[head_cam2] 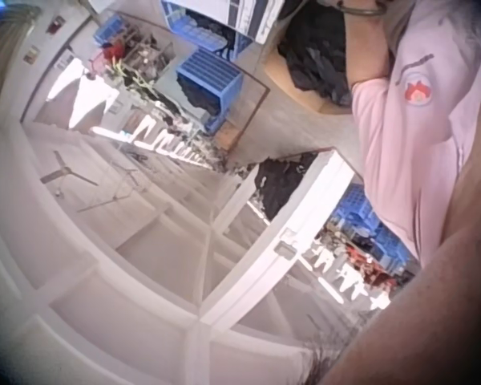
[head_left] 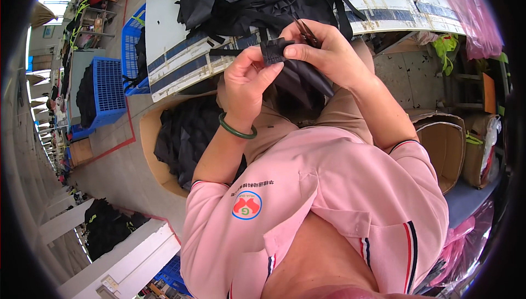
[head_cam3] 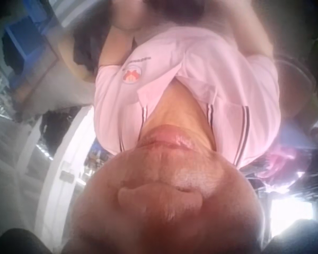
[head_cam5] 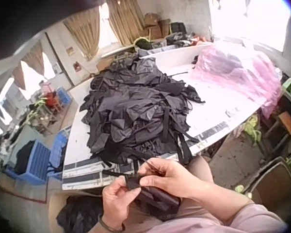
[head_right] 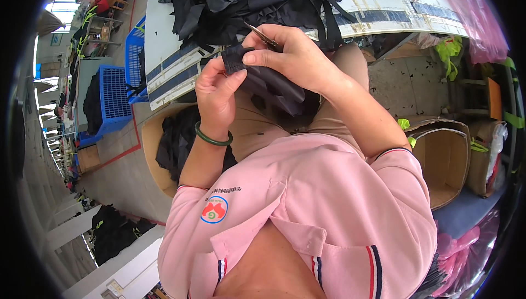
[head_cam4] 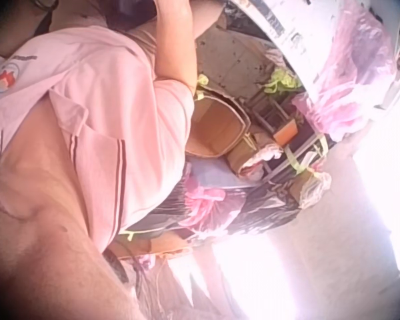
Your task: The person sits on the floor and uses scissors to trim loose threads and edges from black fabric pieces. They handle the fabric with both hands, cutting small sections and placing the finished pieces into a cardboard box on their lap.
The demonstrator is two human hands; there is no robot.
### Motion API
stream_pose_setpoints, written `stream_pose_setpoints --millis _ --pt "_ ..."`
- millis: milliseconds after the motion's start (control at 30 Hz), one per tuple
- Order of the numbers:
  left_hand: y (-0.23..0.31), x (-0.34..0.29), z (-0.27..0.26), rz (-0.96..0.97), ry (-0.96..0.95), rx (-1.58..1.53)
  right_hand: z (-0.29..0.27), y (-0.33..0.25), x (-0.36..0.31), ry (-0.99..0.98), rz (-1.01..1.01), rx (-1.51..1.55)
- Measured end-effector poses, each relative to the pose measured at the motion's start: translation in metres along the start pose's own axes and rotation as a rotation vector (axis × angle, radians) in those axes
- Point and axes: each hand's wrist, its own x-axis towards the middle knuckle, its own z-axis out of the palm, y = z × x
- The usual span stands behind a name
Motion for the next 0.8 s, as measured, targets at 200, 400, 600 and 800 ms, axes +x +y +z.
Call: stream_pose_setpoints --millis 200,400,600,800 --pt "-0.009 0.002 -0.011 0.012 -0.029 -0.093 0.008 -0.002 -0.012 0.001 0.244 0.302" --pt "-0.006 0.001 -0.004 -0.017 -0.097 -0.115 0.004 0.018 -0.008 -0.121 0.518 0.678" --pt "-0.008 0.000 -0.015 0.043 -0.227 0.019 -0.007 0.020 -0.004 -0.203 0.381 0.329" --pt "-0.017 0.000 -0.017 0.163 0.020 0.093 -0.010 -0.016 -0.021 0.170 -0.069 -0.455"
